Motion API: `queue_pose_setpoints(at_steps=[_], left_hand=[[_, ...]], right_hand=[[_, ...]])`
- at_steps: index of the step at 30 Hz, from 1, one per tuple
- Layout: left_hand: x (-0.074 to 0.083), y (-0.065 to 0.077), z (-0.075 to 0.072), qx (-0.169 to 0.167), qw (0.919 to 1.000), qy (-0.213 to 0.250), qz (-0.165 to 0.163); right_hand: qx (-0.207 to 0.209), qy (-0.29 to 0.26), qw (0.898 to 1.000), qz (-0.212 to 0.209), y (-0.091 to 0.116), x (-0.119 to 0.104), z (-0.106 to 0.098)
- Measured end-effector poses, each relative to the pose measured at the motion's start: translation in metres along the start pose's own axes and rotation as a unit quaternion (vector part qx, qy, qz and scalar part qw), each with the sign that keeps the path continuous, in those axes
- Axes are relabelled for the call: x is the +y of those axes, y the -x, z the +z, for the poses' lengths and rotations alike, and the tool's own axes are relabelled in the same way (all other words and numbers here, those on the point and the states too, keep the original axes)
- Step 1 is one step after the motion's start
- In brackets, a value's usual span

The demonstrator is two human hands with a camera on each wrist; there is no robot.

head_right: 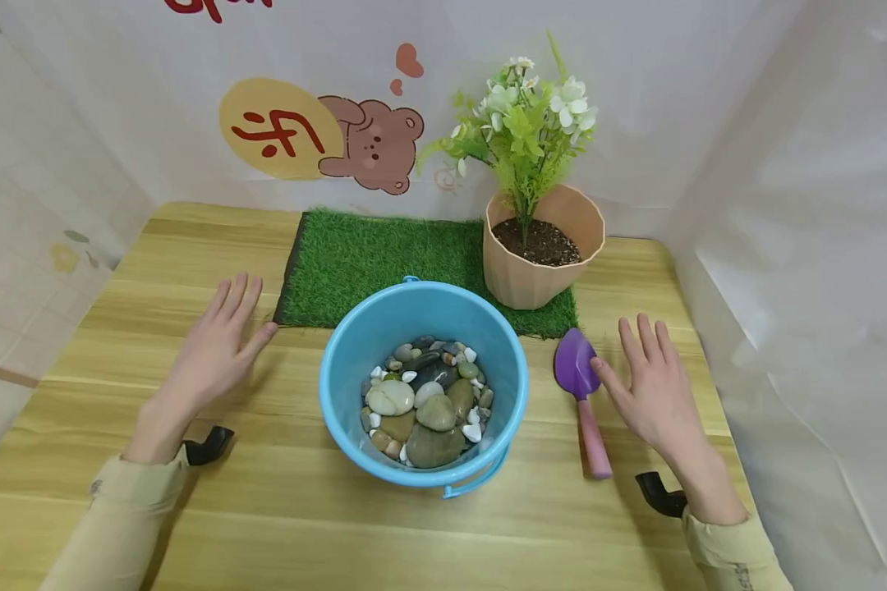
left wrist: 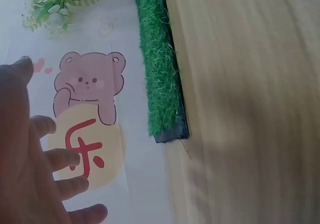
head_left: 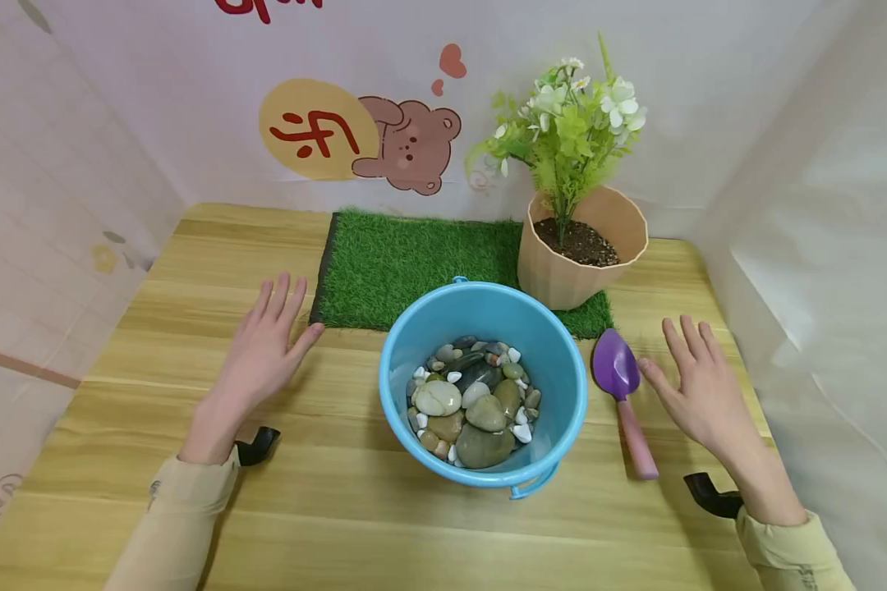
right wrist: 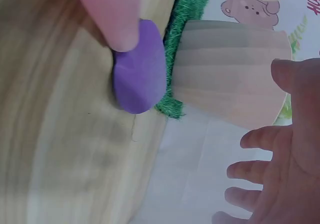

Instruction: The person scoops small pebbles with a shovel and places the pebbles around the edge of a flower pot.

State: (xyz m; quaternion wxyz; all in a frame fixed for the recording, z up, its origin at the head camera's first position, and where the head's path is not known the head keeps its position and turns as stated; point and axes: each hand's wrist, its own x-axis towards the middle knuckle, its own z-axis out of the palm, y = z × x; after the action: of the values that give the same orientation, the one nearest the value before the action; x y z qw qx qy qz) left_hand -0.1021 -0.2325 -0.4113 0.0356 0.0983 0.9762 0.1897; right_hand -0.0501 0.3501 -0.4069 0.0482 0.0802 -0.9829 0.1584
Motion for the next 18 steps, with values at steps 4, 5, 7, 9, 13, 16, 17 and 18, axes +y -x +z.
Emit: queue_pose_setpoints(at_steps=[4, 5, 7, 9, 13, 16, 17, 18], left_hand=[[0.004, -0.006, -0.002, 0.01, 0.9994, 0.031, 0.012], [0.006, -0.008, -0.002, 0.012, 0.9989, 0.041, 0.016], [0.01, -0.012, -0.002, 0.018, 0.9974, 0.066, 0.025], [0.013, -0.017, -0.002, 0.027, 0.995, 0.09, 0.036], [0.023, -0.027, -0.001, 0.045, 0.9883, 0.133, 0.059], [0.031, -0.036, -0.001, 0.053, 0.9832, 0.16, 0.071], [0.034, -0.038, -0.001, 0.053, 0.9818, 0.167, 0.073], [0.037, -0.041, -0.001, 0.053, 0.9802, 0.175, 0.076]], right_hand=[[-0.002, -0.021, 1.0, 0.01, -0.005, -0.005, -0.004], [-0.004, -0.025, 1.0, 0.012, -0.007, -0.006, -0.005], [-0.008, -0.034, 0.999, 0.018, -0.011, -0.008, -0.006], [-0.006, -0.045, 0.999, 0.019, -0.014, -0.01, -0.007], [0.009, -0.076, 0.997, 0.016, -0.026, -0.013, -0.011], [0.018, -0.094, 0.995, 0.015, -0.034, -0.016, -0.015], [0.021, -0.098, 0.995, 0.014, -0.037, -0.017, -0.016], [0.022, -0.099, 0.995, 0.014, -0.04, -0.018, -0.017]])
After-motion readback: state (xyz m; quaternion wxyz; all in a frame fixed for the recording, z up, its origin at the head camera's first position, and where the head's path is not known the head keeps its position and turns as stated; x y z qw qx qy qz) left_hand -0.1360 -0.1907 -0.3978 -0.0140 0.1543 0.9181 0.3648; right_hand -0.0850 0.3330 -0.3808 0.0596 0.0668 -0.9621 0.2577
